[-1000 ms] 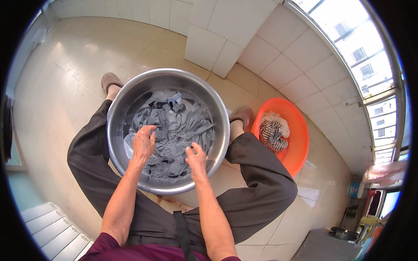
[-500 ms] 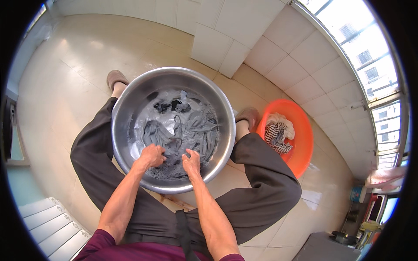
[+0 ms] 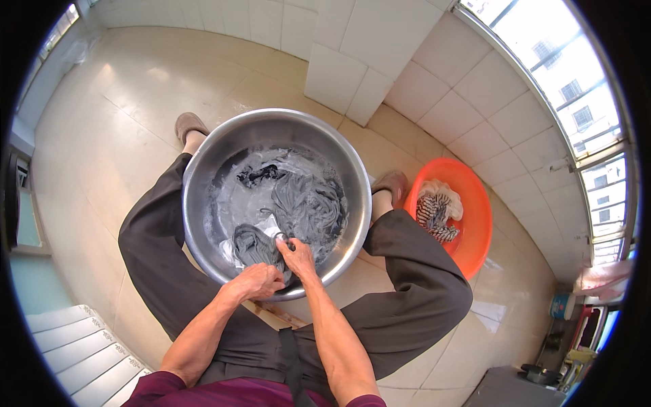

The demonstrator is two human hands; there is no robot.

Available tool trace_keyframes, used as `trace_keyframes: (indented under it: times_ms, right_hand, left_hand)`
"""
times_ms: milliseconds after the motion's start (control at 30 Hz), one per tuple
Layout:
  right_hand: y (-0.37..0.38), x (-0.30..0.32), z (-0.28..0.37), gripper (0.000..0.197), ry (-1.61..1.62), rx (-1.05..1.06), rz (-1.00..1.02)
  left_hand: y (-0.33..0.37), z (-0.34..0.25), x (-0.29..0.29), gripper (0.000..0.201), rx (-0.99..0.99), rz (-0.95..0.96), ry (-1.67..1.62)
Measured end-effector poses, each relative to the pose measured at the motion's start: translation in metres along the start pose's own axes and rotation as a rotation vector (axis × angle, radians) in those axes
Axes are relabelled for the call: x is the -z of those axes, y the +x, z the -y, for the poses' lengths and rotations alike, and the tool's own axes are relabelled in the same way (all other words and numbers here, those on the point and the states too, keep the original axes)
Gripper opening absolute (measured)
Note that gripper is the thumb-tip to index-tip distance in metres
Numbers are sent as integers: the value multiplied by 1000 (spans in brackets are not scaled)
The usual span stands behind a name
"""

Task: The person sits on a tiled floor and transfers clothes from an orange basin into a metal basin filled with water. They then hand-wash the clothes by agitating, scrubbing, and wringing them, moving some items back to the orange basin.

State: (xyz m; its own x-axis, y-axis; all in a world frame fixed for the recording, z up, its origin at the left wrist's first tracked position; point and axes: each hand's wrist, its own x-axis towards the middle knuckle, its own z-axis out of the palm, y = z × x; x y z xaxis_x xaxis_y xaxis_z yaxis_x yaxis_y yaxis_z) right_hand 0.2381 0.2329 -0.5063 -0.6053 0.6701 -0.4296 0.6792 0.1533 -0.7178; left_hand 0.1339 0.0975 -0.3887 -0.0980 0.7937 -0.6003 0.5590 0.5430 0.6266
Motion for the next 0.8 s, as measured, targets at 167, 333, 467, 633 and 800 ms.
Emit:
trace_keyframes:
  times_ms: [167, 333, 467, 633, 800]
  right_hand:
    - [-8, -8, 2, 51, 2, 282, 58]
    - [-33, -1, 47, 49, 85, 322, 232]
    - [-53, 12, 69, 37, 221, 321, 464]
    - [-61, 31, 70, 28, 501, 190, 419]
    - [-52, 44, 65, 29, 830, 94, 237]
  left_hand:
    - [16, 34, 13, 25, 175, -591, -282]
    - [45, 81, 38, 28, 451, -630, -393]
    - [61, 85, 21, 37, 601, -685, -212]
    - [59, 108, 19, 47, 685, -570, -144]
    - [47, 101, 32, 44, 636, -402, -47]
